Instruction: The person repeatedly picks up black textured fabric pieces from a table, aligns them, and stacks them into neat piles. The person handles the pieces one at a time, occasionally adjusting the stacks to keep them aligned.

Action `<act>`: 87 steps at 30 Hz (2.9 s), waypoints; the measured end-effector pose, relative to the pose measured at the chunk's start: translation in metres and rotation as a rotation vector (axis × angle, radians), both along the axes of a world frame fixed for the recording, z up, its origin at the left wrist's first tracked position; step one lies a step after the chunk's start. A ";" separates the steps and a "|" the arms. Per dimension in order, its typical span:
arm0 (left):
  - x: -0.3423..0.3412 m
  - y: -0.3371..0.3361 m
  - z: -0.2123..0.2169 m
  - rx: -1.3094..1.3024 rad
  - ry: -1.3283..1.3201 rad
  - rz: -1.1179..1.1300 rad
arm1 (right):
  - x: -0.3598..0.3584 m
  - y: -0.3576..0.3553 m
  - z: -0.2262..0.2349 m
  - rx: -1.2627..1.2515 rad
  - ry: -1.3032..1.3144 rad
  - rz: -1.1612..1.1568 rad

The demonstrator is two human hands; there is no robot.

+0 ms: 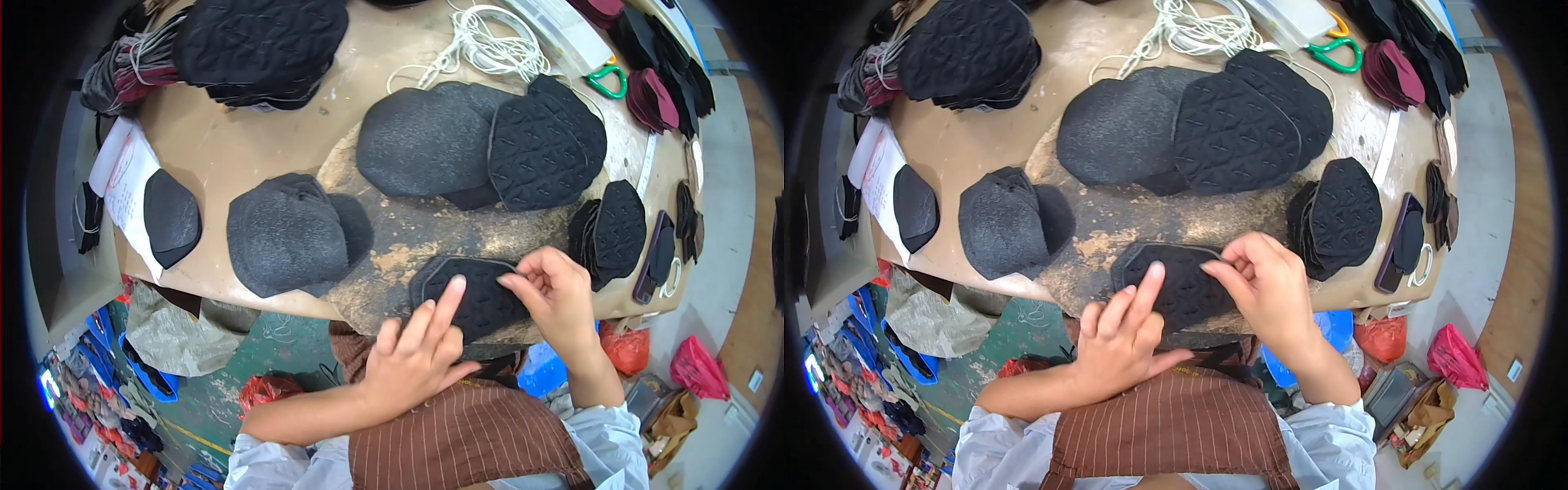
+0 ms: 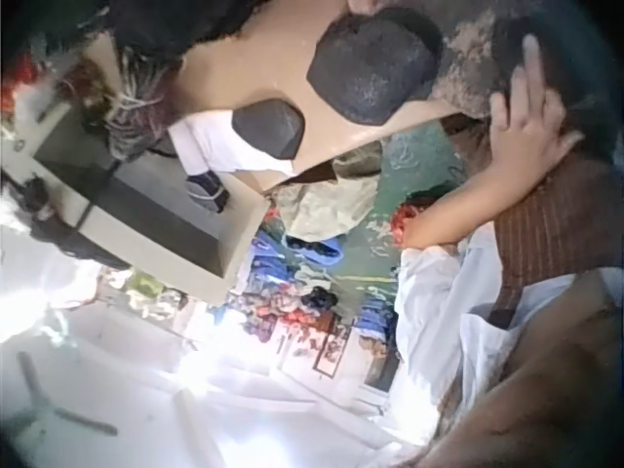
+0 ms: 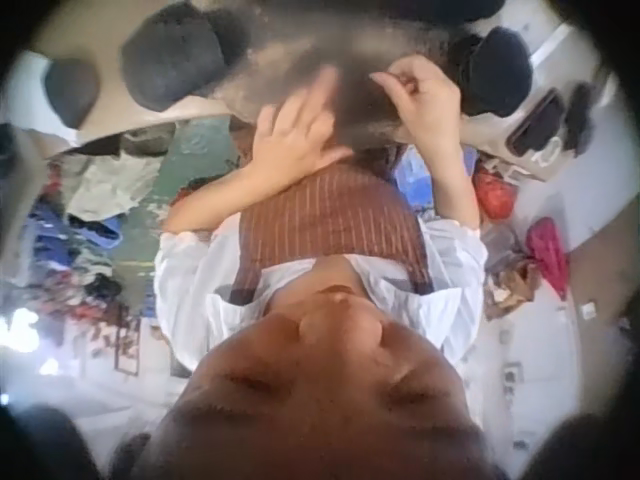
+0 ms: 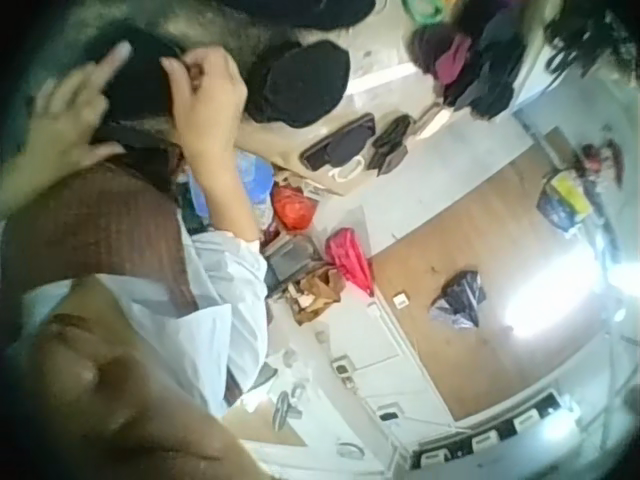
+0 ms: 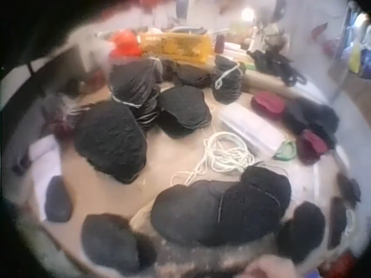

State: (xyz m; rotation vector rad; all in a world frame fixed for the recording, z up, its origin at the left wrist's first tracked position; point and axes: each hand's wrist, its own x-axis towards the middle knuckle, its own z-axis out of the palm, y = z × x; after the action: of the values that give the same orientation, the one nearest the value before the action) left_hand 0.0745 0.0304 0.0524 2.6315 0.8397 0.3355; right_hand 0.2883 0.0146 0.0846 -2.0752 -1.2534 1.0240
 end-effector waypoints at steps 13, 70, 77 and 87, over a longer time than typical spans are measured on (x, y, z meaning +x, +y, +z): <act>-0.025 0.004 0.002 -0.127 -0.428 0.143 | 0.020 0.010 0.047 0.715 0.233 -0.102; -0.042 -0.029 -0.028 -0.160 -0.357 0.090 | -0.010 -0.009 -0.012 0.141 0.335 -0.021; -0.036 -0.028 -0.021 -0.131 -0.226 0.103 | -0.011 -0.013 -0.014 0.155 0.305 -0.032; -0.035 -0.030 -0.023 -0.070 -0.182 0.101 | -0.009 -0.007 -0.012 0.059 0.307 -0.028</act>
State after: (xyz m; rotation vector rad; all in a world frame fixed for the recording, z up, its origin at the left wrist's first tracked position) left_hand 0.0392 0.0002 0.0295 2.4552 0.9079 0.5530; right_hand 0.2795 0.0079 0.0731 -1.8026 -1.0824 1.2228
